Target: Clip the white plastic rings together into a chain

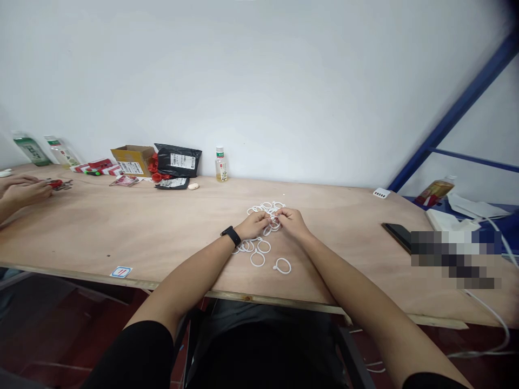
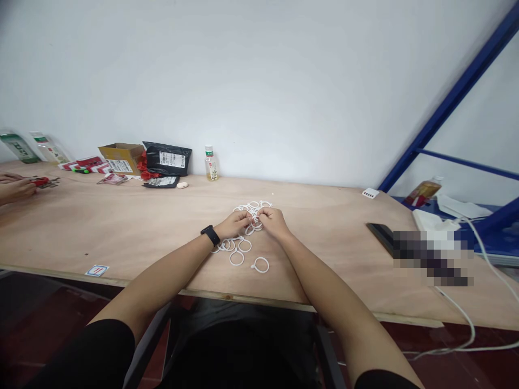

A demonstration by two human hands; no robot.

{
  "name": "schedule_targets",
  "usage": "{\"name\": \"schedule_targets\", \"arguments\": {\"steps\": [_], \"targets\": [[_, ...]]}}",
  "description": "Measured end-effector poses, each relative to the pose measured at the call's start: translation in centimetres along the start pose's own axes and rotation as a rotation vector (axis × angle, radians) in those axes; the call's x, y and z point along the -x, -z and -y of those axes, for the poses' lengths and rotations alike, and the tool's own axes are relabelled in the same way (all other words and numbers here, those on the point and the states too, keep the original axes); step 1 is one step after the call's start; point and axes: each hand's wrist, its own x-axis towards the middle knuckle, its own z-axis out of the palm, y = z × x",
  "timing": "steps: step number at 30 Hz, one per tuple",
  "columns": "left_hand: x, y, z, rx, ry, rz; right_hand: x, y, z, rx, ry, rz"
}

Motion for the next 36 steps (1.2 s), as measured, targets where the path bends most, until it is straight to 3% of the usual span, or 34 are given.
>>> {"name": "schedule_targets", "arguments": {"steps": [6,13,19,23,36], "targets": [[-0.4,0.2,0.1,0.132,-0.01,-0.104,-0.1,0.3,-0.3,0.046,0.042,-0.088],[-0.6,0.8,0.2,0.123,-0.014,-0.332,-0.5,0.9,-1.1,0.355,0.157,-0.183],[-0.4,0.5,-0.2,0.163,-0.086,-0.333,0.5,0.2,0.3,0.353,0.4,0.028],[-0.4,0.5,-0.3,0.198,-0.07,-0.319,0.8,-0.2,0.8,0.359,0.475,0.057],[-0.1,0.3,-0.6,0.247,-0.063,-0.248,0.5,-0.2,0.0,0.279,0.336,0.03]]}}
